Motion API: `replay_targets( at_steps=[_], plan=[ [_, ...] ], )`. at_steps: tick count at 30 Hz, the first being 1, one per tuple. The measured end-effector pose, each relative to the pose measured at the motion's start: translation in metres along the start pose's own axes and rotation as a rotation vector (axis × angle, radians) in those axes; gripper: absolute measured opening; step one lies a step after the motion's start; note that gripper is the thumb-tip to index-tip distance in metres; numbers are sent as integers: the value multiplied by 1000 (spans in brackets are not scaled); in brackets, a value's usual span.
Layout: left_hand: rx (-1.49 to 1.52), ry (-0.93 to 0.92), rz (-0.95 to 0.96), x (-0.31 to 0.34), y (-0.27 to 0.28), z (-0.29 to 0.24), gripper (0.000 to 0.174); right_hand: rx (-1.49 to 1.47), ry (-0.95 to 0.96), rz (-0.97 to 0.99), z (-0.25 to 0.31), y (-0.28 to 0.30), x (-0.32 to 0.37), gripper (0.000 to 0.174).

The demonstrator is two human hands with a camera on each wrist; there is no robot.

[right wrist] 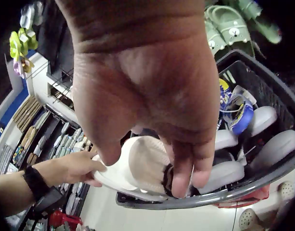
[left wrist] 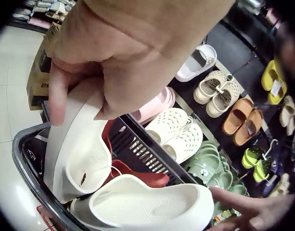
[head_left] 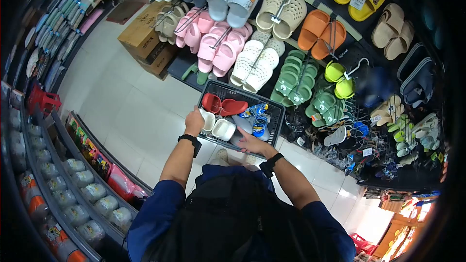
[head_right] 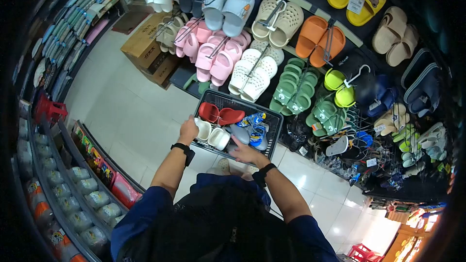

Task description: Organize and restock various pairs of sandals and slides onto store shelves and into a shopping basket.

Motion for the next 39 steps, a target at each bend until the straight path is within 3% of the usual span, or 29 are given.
replay_targets(
  at_steps=[4, 6, 7, 8, 10, 11, 12, 14, 15, 16, 18, 20, 22, 24, 26, 27, 30, 32, 34, 37, 38, 39],
  plan=[
    [55, -3, -4, 18, 10, 4, 47, 17, 65, -9, 23, -14, -26, 88],
    [122, -18, -86, 29, 24, 6, 49, -95, 105, -133, 29, -9, -37, 76],
    [157, -22, -81, 34, 30, 7, 51, -122, 113, -232, 31, -4, -39, 55],
    [152, -21, -85, 40, 36, 8, 51, -123, 118, -229, 34, -4, -42, 55],
    [219, -40, -126, 52, 47, 8, 50, 43, 63, -386, 39, 7, -40, 37],
    [216, -45, -127, 58, 53, 8, 50, 149, 193, -562, 48, 12, -33, 26],
    [263, -27, -178, 66, 64, 9, 51, 145, 195, -567, 47, 13, -31, 26],
    [312, -18, -229, 73, 79, 12, 51, 220, 571, -875, 68, 24, 3, 25],
    [416, -29, -273, 74, 84, 14, 54, 71, 290, -707, 85, 24, 32, 24],
    [522, -45, -316, 73, 88, 16, 56, 66, 290, -720, 91, 26, 46, 24],
    [614, -147, -374, 67, 99, 1, 57, -13, 353, -855, 100, 39, 71, 26],
    [1007, -140, -503, 76, 135, -38, 56, -27, 370, -923, 108, 48, 92, 31],
    [1070, -213, -556, 65, 132, -60, 54, -145, 489, -1208, 116, 61, 127, 35],
    [1137, -286, -610, 50, 117, -68, 52, -195, 593, -1363, 119, 69, 154, 41],
    [1229, -228, -252, 21, 69, -79, 46, -251, 579, -1443, 114, 77, 174, 46],
    [1427, -76, -60, 37, 82, -112, 39, -258, 583, -1467, 111, 81, 182, 46],
    [1442, -58, 379, 40, 72, -162, 38, -287, 642, -1596, 99, 89, 209, 51],
    [1581, -155, 434, 36, 73, -188, 41, -394, 733, -1629, 88, 97, 225, 59],
    [1692, -180, 512, 43, 81, -219, 42, -505, 760, -1567, 76, 111, 231, 63],
    [1806, -245, 639, 44, 69, -258, 45, -1127, 1041, -1016, 72, 124, 232, 62],
    [1832, -272, 650, 42, 67, -270, 45, -1126, 1058, -1030, 74, 127, 243, 62],
    [1827, -289, 661, 42, 71, -284, 45, -1146, 1058, -899, 78, 129, 245, 60]
  ],
)
Point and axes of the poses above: each hand's wrist, its own x-axis away from the middle knuckle, its own y-axis out of the back of the hand, z = x × y, the point moved 7 cm from there along -x, towards the middle knuckle, and after that the axes turned 12 degrees about -y, right-handed, at the moved point
